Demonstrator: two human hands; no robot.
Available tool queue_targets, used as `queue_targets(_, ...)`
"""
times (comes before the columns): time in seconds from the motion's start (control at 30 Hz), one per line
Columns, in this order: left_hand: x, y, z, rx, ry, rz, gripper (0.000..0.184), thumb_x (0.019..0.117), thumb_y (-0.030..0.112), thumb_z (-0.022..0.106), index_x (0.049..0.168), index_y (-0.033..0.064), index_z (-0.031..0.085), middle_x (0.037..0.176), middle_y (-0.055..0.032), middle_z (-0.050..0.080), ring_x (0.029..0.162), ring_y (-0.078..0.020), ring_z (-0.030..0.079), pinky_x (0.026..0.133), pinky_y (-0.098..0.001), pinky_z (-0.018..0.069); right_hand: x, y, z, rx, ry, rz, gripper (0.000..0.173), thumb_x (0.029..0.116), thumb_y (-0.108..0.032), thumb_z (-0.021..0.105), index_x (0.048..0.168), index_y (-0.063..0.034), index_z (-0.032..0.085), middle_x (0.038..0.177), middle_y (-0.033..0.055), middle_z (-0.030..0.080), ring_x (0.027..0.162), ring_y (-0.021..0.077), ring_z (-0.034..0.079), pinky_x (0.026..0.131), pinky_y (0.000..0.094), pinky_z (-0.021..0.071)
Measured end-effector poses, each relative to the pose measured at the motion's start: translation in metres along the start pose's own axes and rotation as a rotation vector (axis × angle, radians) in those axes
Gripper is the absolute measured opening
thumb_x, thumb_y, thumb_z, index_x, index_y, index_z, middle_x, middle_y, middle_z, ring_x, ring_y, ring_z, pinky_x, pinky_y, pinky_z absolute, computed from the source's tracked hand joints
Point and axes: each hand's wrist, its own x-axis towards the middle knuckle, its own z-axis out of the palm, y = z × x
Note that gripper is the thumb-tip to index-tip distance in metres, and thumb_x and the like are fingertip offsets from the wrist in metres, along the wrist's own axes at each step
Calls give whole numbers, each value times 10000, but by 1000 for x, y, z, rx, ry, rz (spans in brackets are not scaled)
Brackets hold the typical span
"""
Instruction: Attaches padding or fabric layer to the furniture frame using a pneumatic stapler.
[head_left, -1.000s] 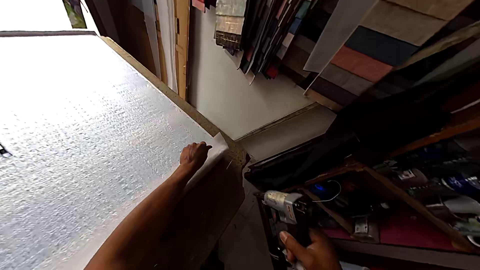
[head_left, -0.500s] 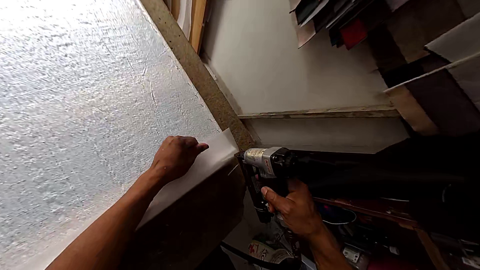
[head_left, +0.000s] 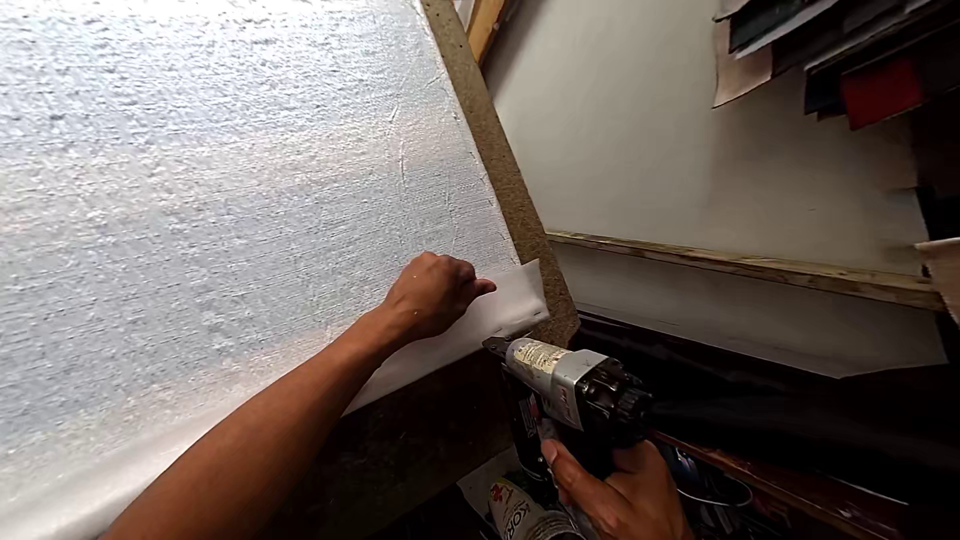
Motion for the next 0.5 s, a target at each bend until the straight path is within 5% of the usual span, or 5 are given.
queue_targets(0.37, 0, 2, -2, 16, -68, 31, 484, 1047, 448, 531, 738, 90, 635, 646, -62, 579, 651, -251, 620, 585, -482, 487, -41, -29, 71, -89, -120, -53, 270, 898, -206, 725, 1088, -25, 665, 786, 12, 712, 579, 114, 670, 518, 319, 612)
queue_targets(0.5, -8, 6, -23, 58, -83, 60, 408, 1031, 408, 575, 852, 61, 691, 749, -112, 653, 763, -313, 674, 664, -547, 529, -57, -48, 92, -108, -177, -61, 248, 896, -153, 730, 1088, -8, 669, 791, 37, 717, 595, 128, 678, 545, 336, 617)
